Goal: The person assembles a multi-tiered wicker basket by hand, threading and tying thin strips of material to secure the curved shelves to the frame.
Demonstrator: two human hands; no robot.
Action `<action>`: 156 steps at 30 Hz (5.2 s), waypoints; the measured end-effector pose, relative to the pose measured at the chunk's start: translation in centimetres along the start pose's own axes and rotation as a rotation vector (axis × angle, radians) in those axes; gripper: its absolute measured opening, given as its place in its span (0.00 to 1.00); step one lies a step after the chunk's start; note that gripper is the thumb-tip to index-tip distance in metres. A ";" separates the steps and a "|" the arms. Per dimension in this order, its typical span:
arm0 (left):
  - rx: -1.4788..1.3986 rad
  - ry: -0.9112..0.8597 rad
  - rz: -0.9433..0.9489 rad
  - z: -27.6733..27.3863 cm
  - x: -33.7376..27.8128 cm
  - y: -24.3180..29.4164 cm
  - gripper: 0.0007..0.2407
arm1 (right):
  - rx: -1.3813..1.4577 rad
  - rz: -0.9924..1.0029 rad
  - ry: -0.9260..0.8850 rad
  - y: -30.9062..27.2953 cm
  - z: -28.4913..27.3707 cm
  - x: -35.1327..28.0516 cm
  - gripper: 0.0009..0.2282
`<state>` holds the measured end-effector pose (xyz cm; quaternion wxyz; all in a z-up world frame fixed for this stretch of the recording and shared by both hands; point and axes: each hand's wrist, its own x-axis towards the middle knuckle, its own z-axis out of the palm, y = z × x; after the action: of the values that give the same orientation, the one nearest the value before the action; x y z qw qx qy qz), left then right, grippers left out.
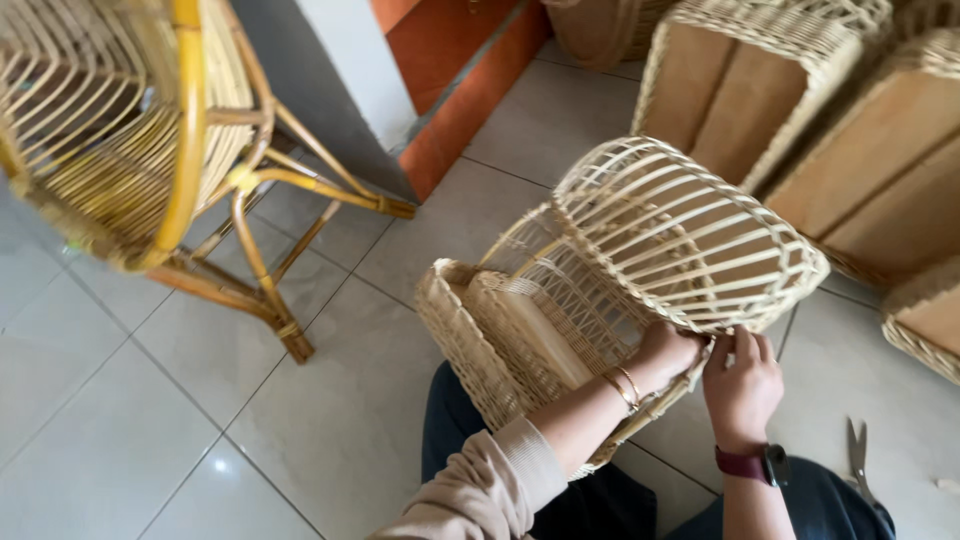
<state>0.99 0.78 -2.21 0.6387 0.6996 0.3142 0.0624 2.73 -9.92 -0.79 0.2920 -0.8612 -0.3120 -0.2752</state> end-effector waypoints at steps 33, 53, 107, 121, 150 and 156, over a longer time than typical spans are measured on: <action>0.012 0.021 -0.094 -1.6 -2.7 5.3 0.17 | 0.109 0.085 0.166 0.7 2.5 -0.1 0.06; -0.287 0.026 -0.049 -0.4 -0.6 0.2 0.15 | 0.725 0.422 -0.189 3.7 0.2 1.2 0.03; -0.338 -0.046 0.156 -0.7 -0.7 -0.8 0.16 | 0.801 0.573 -0.304 2.3 -1.1 1.8 0.03; -0.392 -0.041 0.232 0.1 1.5 -3.5 0.13 | -0.023 -0.138 -0.077 1.4 -1.2 1.6 0.02; -0.119 -0.021 0.345 -1.7 0.2 -1.0 0.11 | 0.509 0.584 -0.121 1.9 1.0 0.9 0.01; -0.149 -0.009 0.371 -1.3 -0.4 -0.4 0.10 | 0.422 0.313 0.052 0.7 0.5 0.9 0.03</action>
<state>-0.15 1.70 -2.26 0.6676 0.6966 0.1717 0.1989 3.96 -9.69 -0.81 0.5124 -0.8115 -0.2178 -0.1776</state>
